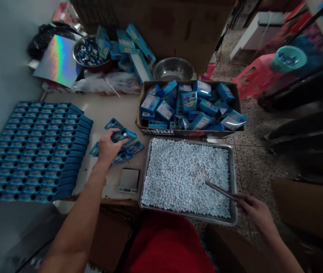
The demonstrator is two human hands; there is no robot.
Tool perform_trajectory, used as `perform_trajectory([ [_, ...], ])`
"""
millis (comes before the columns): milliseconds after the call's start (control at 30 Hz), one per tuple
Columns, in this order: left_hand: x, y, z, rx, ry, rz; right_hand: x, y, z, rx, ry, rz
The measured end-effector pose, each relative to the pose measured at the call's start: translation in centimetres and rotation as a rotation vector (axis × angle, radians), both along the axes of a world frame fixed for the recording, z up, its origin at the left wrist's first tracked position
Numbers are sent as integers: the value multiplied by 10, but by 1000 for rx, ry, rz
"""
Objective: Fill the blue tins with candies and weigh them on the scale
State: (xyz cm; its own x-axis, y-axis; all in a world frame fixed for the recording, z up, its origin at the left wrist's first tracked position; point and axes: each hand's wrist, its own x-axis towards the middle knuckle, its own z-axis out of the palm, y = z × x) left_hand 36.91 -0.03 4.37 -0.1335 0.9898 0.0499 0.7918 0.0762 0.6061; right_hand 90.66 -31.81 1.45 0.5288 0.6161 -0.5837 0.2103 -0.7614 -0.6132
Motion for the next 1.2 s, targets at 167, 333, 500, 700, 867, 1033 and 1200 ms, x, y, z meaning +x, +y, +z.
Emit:
perform_trajectory([
  [167,6,56,-39,-221,239,-30,-24,14,-28,-22,168,-58],
  [333,25,51,-36,-199,280,-56,-126,64,-82,67,439,-140],
  [500,97,86,-12,-106,116,-498,-172,91,-112,90,568,-156],
  [700,151,141,-31,-589,136,-869,-129,80,-91,88,659,-165],
  [867,133,108,2,-273,9,-675,-105,65,-57,99,687,-189],
  [1033,124,20,38,-230,-548,-407,-92,64,-5,118,696,-190],
  [1200,145,-66,-3,-731,-1120,288,-85,69,31,129,715,-167],
])
